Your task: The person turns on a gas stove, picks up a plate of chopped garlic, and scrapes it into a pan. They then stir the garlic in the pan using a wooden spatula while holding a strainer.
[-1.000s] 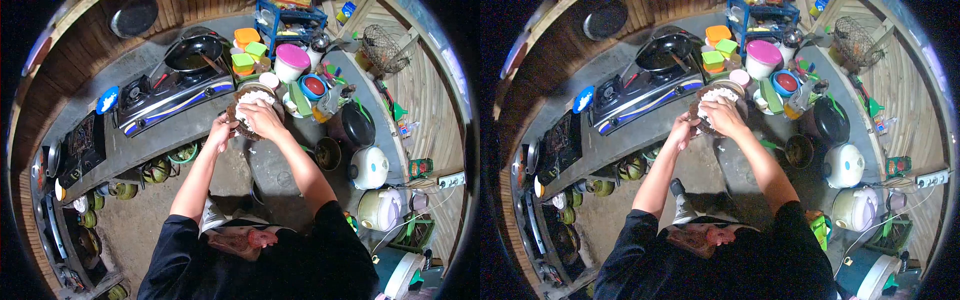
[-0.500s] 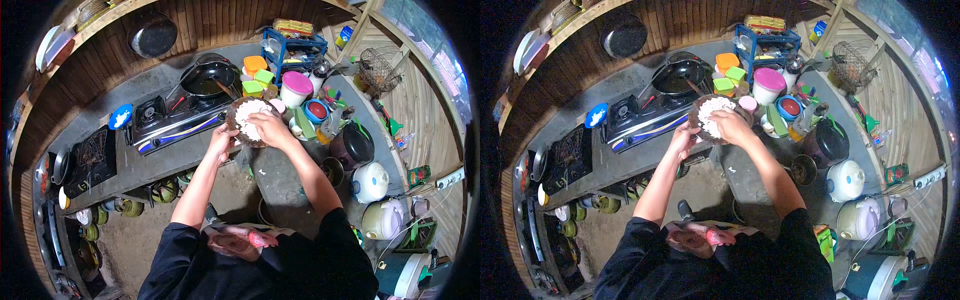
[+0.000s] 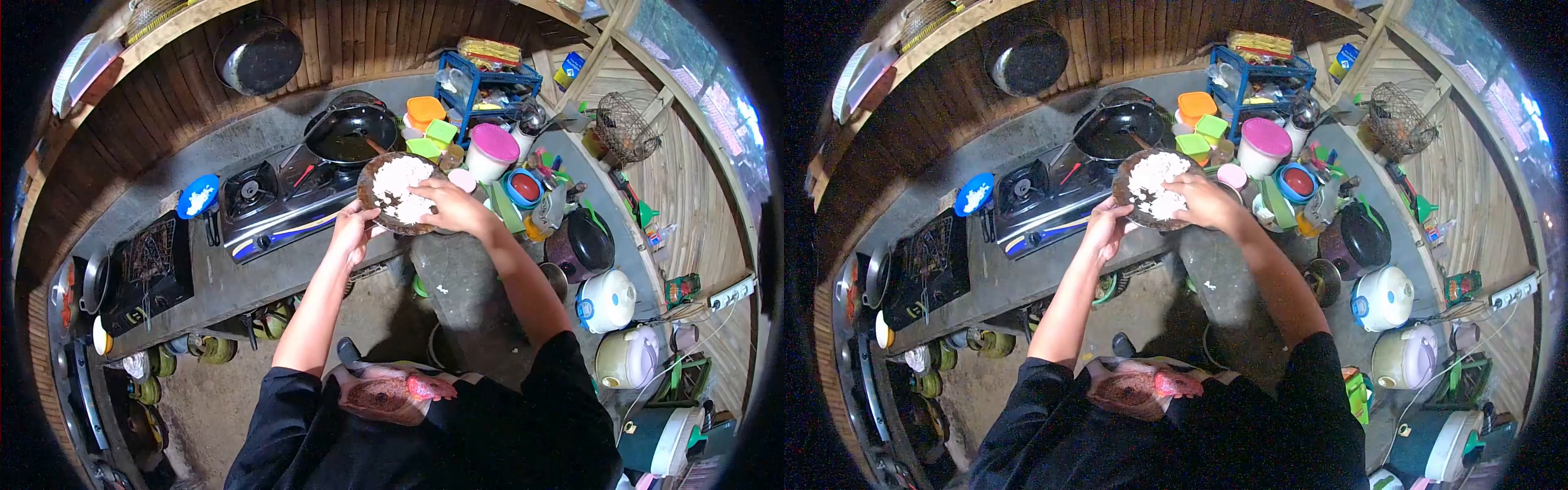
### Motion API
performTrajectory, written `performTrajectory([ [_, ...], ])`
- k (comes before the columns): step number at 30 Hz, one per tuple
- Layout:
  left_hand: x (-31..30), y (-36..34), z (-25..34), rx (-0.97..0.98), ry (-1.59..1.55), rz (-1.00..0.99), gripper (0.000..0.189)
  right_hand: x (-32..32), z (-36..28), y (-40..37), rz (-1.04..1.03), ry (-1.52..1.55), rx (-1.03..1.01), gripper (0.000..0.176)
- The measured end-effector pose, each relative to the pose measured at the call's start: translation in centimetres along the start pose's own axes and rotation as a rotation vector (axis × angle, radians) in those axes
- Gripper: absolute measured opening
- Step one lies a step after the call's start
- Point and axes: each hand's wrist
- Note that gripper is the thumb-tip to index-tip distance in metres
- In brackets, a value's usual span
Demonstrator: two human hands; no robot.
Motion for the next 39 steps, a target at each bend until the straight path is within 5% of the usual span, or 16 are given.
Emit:
performTrajectory([
  [7,-2.6,0.0,2.6,0.013,0.003,0.042,0.029,2.4,-0.4,4.7,0.15,-0.077,-0.097,0.035],
  [9,-3.5,-0.1,3.5,0.016,-0.001,0.031,0.029,1.7,-1.0,5.7,0.24,0.154,0.13,0.032],
  [12,-4.7,-0.3,4.8,0.019,0.0,0.015,0.029,0.6,-1.6,7.8,0.336,0.081,0.259,0.033],
  [14,-5.2,-0.5,5.6,0.016,0.005,0.002,0.029,1.4,-1.5,9.0,0.401,0.124,0.241,0.034],
  [16,-5.6,-0.6,6.3,0.027,-0.006,-0.025,0.029,2.7,-0.9,10.3,0.504,-0.31,-0.091,0.032],
  [23,-7.7,-0.5,7.9,0.017,0.003,-0.034,0.03,3.3,-2.4,11.9,0.325,0.1,0.244,0.03],
  [26,-8.4,-0.3,8.3,0.015,0.007,-0.038,0.029,4.4,-1.5,13.1,0.574,-0.278,0.014,0.025],
  [32,-8.7,0.6,8.9,0.055,-0.043,0.001,0.029,4.7,-0.7,13.6,0.277,0.011,0.09,0.027],
  [36,-8.7,1.4,9.2,0.09,-0.064,0.017,0.03,4.3,0.5,14.4,0.274,0.088,0.11,0.028],
  [39,-8.5,2.2,9.3,0.115,-0.072,0.044,0.031,4.7,2.2,14.8,0.245,-0.066,-0.074,0.029],
])
Point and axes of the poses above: each hand's wrist, its own y-axis towards the middle knuckle, its own x-axis out of the palm, z = x × y, and after that the axes turned 12 degrees about -x, right-handed
